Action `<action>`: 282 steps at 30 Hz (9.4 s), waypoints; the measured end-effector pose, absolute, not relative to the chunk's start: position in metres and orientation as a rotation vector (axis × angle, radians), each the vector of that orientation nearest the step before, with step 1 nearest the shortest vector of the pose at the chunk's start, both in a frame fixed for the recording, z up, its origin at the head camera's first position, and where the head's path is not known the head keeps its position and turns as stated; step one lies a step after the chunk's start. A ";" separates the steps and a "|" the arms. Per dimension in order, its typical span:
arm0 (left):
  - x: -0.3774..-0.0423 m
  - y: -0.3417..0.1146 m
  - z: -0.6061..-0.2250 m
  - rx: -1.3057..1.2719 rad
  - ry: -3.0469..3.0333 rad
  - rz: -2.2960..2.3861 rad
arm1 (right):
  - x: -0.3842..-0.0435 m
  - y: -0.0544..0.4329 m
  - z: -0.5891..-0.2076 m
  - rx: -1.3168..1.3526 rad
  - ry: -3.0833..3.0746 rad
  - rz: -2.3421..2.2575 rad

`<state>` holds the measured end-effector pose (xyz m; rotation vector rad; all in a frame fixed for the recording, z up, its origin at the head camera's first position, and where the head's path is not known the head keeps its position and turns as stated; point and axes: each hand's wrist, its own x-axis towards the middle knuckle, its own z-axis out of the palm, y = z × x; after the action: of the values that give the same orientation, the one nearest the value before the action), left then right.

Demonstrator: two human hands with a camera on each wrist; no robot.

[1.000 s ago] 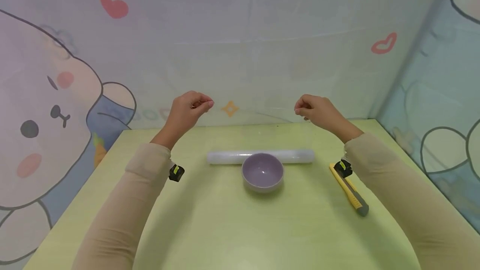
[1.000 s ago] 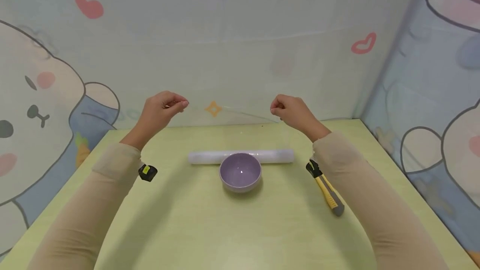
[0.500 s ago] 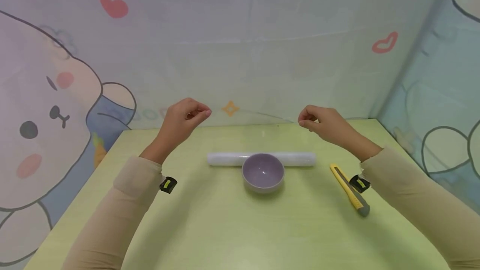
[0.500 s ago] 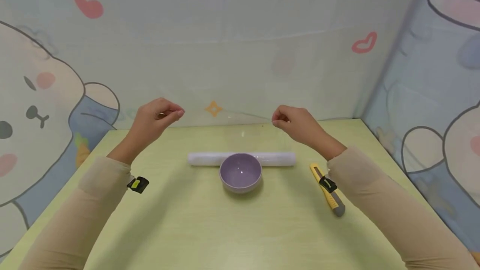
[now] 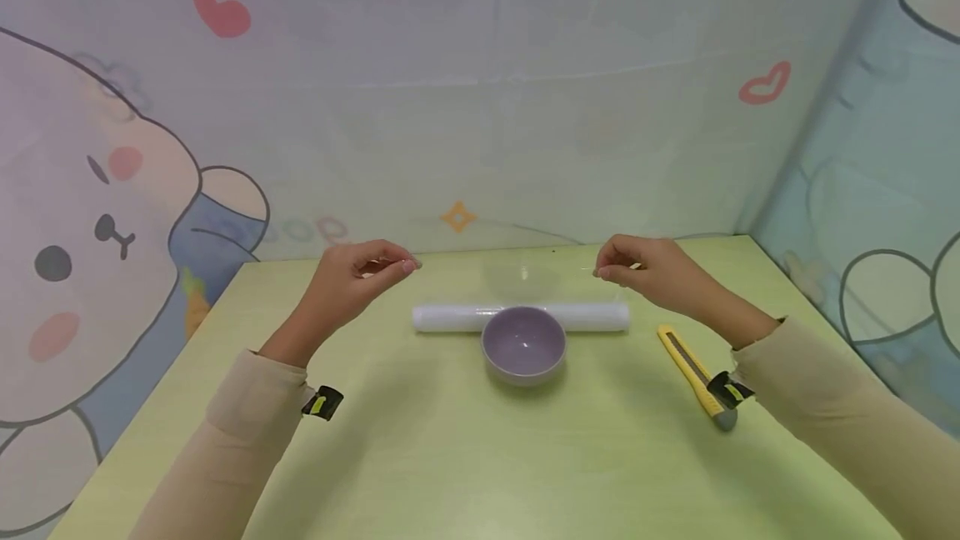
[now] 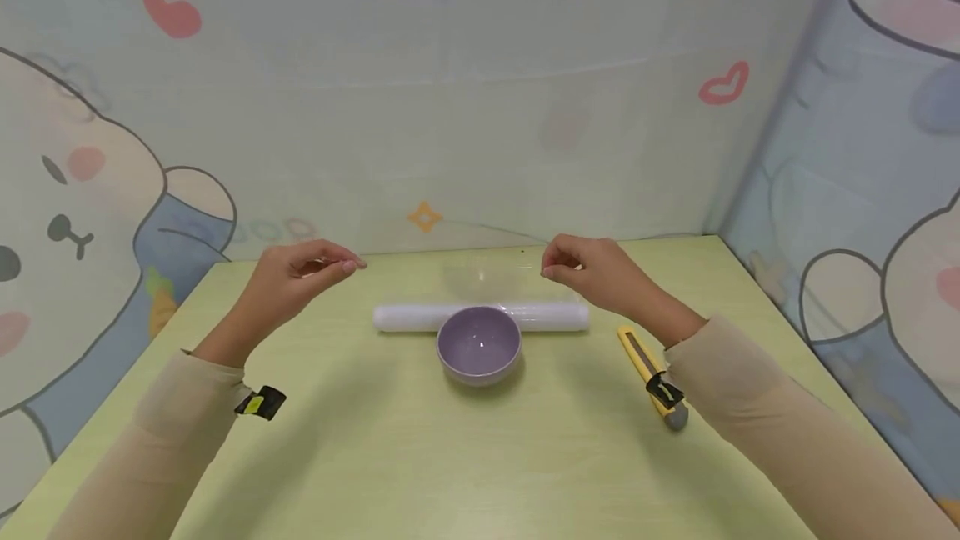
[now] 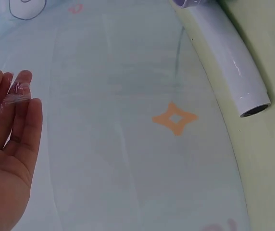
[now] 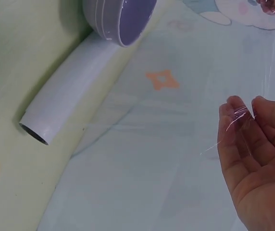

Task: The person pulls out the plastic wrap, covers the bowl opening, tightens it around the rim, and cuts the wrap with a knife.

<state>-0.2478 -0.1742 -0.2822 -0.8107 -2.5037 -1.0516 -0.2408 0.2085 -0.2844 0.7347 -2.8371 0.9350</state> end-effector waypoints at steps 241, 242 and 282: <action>-0.244 -0.087 -0.424 -0.690 -2.871 -1.842 | -0.257 0.208 -0.411 0.396 -2.930 0.002; -0.245 -0.089 -0.424 -0.713 -2.877 -1.831 | -0.255 0.208 -0.411 0.392 -2.925 -0.007; -0.211 -0.054 -0.429 -0.127 -2.672 -1.764 | -0.231 0.207 -0.397 0.522 -3.103 0.031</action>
<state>-0.2112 -0.0540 -0.4292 -0.1266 -2.6724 -1.7644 -0.2309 0.2071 -0.3973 0.5221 -3.1027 0.0311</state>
